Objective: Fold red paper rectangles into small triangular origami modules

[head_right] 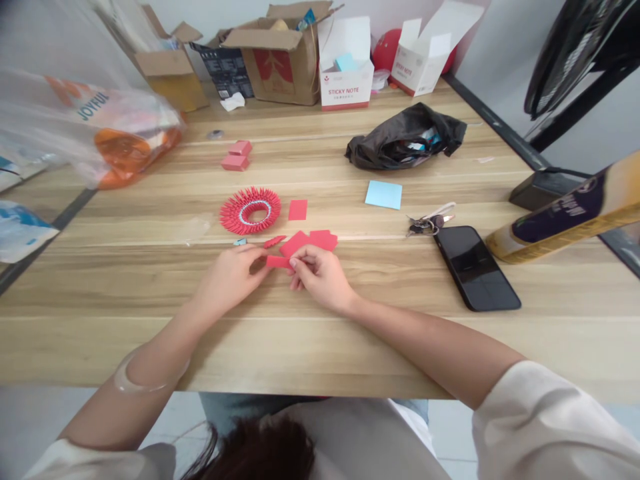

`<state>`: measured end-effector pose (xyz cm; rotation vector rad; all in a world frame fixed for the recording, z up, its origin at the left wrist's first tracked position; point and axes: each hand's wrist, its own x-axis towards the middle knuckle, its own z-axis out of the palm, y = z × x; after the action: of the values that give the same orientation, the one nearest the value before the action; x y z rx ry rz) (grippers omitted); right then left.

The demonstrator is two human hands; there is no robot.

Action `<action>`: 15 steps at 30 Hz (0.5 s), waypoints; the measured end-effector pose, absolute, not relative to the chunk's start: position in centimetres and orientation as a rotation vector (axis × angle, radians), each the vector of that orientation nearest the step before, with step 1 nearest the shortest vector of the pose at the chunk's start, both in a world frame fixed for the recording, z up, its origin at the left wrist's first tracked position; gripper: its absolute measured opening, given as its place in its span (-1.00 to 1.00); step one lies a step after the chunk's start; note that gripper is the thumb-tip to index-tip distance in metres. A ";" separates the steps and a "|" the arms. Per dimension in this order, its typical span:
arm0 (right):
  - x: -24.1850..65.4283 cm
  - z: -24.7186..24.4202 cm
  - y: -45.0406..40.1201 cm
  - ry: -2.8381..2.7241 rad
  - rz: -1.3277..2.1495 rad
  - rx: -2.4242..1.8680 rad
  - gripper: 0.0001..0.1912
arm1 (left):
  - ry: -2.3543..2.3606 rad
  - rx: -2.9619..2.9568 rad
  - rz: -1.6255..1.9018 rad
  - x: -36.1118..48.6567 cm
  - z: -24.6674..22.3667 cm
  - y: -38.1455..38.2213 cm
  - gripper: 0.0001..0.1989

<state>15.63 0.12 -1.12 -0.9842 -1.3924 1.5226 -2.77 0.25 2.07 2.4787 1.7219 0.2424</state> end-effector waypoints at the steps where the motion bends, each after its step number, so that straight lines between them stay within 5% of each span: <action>1: 15.6 -1.1 0.1 -1.393 1.524 -0.983 -0.64 | 1.725 2.483 0.249 -2.8 2.1 0.3 -0.87; 15: 15.8 -1.3 0.0 -1.498 1.512 -0.970 -0.71 | 1.729 2.463 0.280 -2.8 2.0 0.3 -0.85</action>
<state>15.77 0.00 -1.33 -0.9696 -1.4982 1.5122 -2.82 0.31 1.99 2.4629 1.7287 0.2804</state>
